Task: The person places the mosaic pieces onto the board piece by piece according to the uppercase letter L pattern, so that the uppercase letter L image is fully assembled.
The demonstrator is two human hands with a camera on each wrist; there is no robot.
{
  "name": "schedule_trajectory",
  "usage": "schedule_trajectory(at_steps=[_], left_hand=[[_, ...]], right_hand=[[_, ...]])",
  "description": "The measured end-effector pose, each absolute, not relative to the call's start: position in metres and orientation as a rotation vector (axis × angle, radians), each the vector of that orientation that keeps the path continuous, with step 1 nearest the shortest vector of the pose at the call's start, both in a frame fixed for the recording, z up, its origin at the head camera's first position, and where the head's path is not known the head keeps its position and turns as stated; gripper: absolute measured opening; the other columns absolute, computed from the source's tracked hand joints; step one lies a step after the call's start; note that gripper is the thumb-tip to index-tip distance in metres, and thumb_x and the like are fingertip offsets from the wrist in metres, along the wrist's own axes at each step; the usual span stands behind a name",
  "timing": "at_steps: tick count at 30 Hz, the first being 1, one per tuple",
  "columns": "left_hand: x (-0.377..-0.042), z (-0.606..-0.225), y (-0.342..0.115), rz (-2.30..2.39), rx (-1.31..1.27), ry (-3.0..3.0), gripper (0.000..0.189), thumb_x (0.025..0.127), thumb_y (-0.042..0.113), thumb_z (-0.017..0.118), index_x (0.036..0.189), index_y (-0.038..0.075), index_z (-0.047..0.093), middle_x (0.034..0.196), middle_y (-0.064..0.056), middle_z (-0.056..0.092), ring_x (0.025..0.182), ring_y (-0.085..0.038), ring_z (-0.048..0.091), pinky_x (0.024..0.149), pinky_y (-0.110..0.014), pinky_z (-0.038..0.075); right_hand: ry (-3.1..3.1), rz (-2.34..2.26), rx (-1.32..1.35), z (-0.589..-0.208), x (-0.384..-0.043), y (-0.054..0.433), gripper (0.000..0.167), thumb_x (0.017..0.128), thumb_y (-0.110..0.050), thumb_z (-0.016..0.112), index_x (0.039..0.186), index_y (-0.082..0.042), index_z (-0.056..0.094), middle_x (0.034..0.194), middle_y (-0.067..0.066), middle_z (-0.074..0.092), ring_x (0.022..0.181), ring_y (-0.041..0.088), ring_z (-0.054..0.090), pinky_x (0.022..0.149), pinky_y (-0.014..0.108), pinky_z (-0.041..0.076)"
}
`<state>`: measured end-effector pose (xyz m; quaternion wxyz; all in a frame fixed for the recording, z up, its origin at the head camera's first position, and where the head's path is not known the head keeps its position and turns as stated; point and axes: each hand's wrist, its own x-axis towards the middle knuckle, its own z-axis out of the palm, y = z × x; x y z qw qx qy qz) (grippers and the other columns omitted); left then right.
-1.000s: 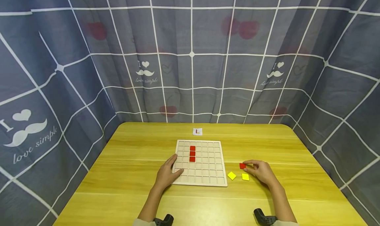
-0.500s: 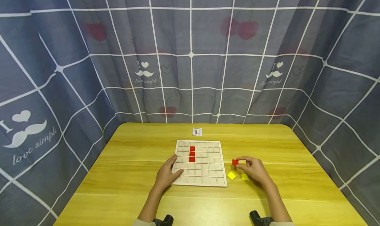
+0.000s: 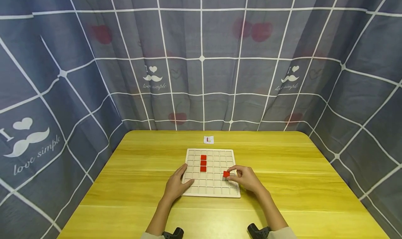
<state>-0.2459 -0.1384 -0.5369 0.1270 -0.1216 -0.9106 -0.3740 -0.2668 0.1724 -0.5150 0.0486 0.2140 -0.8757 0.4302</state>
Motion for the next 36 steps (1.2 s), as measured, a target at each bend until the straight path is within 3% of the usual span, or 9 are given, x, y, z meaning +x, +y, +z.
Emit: schedule_trajectory(at_steps=[18,36], left_hand=[[-0.247,-0.538,-0.139,-1.079,-0.353,-2.644,0.072,0.079,0.034,0.073,0.136,0.003,0.045,0.138,-0.013,0.044,0.124,-0.035,0.041,0.097,-0.051,0.037],[-0.246,-0.537,-0.140,-1.064,-0.367,-2.650,0.071,0.079,0.035,0.071,0.136,0.001,0.044,0.138,-0.014,0.044,0.124,-0.034,0.041,0.097,-0.050,0.037]], right_hand=[[-2.595,1.219,0.761,-0.519,-0.281,0.092,0.027,0.077,-0.036,0.073,0.098,-0.020,0.071,0.047,-0.012,0.030,0.042,-0.001,0.021,0.038,0.017,0.022],[-2.684,1.086,0.747,-0.530,-0.278,0.078,0.023,0.079,-0.031,0.073,0.098,-0.019,0.071,0.048,-0.013,0.034,0.042,0.000,0.023,0.038,0.018,0.022]])
